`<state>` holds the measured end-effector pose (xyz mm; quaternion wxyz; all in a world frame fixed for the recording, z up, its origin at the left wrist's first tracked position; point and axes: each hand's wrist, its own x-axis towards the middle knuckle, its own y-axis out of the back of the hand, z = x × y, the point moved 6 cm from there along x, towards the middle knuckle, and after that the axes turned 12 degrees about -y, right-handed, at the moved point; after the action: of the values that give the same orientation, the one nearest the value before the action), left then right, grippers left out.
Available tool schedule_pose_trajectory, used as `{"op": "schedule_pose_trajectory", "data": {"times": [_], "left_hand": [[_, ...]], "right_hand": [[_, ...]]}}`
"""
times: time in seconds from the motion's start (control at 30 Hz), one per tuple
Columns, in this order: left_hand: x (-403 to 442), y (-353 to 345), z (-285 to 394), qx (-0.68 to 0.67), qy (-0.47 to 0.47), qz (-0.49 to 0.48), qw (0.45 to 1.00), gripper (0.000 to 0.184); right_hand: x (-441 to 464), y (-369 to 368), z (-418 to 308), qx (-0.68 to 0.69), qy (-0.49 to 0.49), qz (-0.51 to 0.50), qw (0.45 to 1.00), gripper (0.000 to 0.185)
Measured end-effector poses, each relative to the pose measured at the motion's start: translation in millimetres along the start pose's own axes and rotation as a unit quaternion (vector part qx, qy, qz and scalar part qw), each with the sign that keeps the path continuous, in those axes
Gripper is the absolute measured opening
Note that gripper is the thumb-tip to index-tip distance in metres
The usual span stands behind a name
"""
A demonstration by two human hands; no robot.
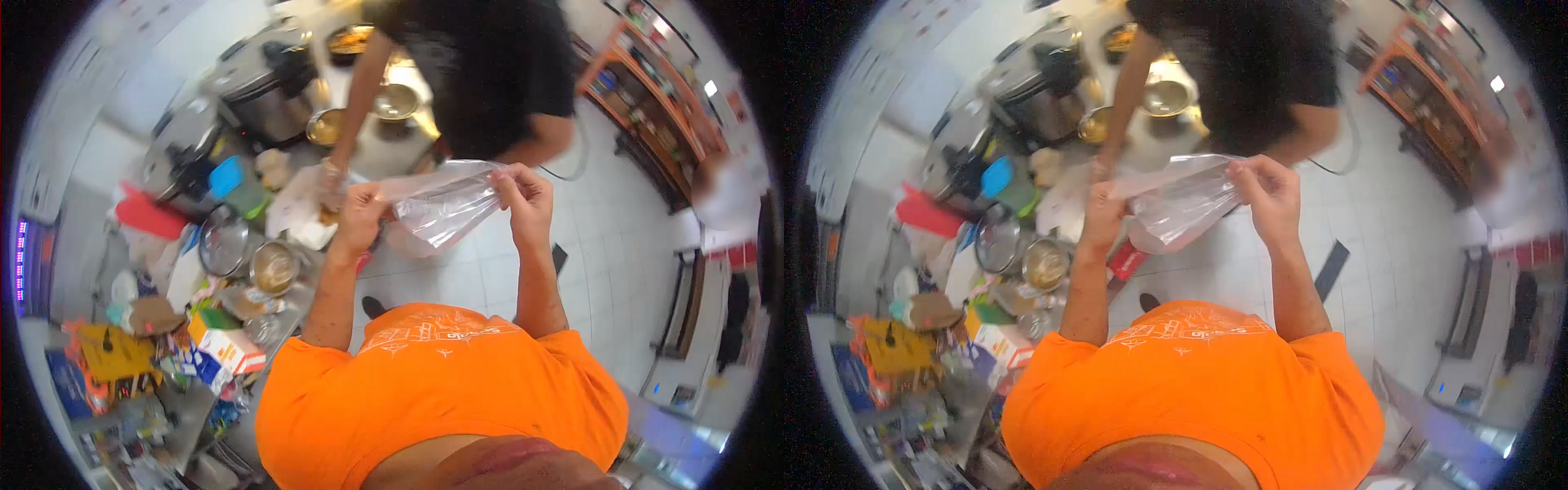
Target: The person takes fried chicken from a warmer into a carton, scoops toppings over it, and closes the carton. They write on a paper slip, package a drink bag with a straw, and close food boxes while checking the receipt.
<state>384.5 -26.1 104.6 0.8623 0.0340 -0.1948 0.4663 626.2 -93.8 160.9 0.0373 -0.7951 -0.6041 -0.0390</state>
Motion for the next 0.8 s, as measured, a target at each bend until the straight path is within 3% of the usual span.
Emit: {"op": "schedule_pose_trajectory", "data": {"times": [0.07,0.17,0.2,0.3,0.33,0.43,0.47,0.6,0.7,0.77,0.8], "left_hand": [[30,-76,-13,-0.113,0.008,0.002,0.994,0.032],[69,-193,-53,-0.078,-0.045,-0.020,0.996,0.032],[81,-232,-61,-0.201,0.005,-0.017,0.979,0.033],[113,-338,-90,-0.041,-0.020,-0.141,0.989,0.035],[120,-368,-99,-0.008,0.034,-0.205,0.978,0.030],[154,-424,-145,0.012,0.095,-0.245,0.965,0.022],[167,-435,-160,-0.022,0.065,-0.185,0.980,0.018],[223,-478,-233,-0.064,0.140,-0.144,0.978,0.015],[272,-519,-293,-0.076,0.115,-0.165,0.976,0.015],[314,-557,-331,-0.022,0.058,-0.223,0.973,0.015],[339,-579,-343,-0.028,0.088,-0.244,0.965,0.014]], "right_hand": [[-18,93,9,-0.038,-0.052,0.045,0.997,0.019],[-49,210,17,-0.068,-0.066,0.128,0.987,0.021],[-58,245,19,-0.101,-0.065,0.141,0.983,0.021],[-69,341,20,-0.171,-0.079,0.151,0.970,0.022],[-67,365,21,-0.174,-0.097,0.140,0.970,0.023],[-53,431,25,-0.150,-0.119,0.110,0.975,0.033],[-46,453,28,-0.123,-0.112,0.113,0.980,0.040],[-1,538,70,0.083,-0.125,0.152,0.977,0.064],[41,599,113,0.025,-0.202,0.191,0.960,0.066],[70,638,128,-0.034,-0.233,0.136,0.962,0.066],[87,666,125,-0.023,-0.218,0.178,0.959,0.066]]}}
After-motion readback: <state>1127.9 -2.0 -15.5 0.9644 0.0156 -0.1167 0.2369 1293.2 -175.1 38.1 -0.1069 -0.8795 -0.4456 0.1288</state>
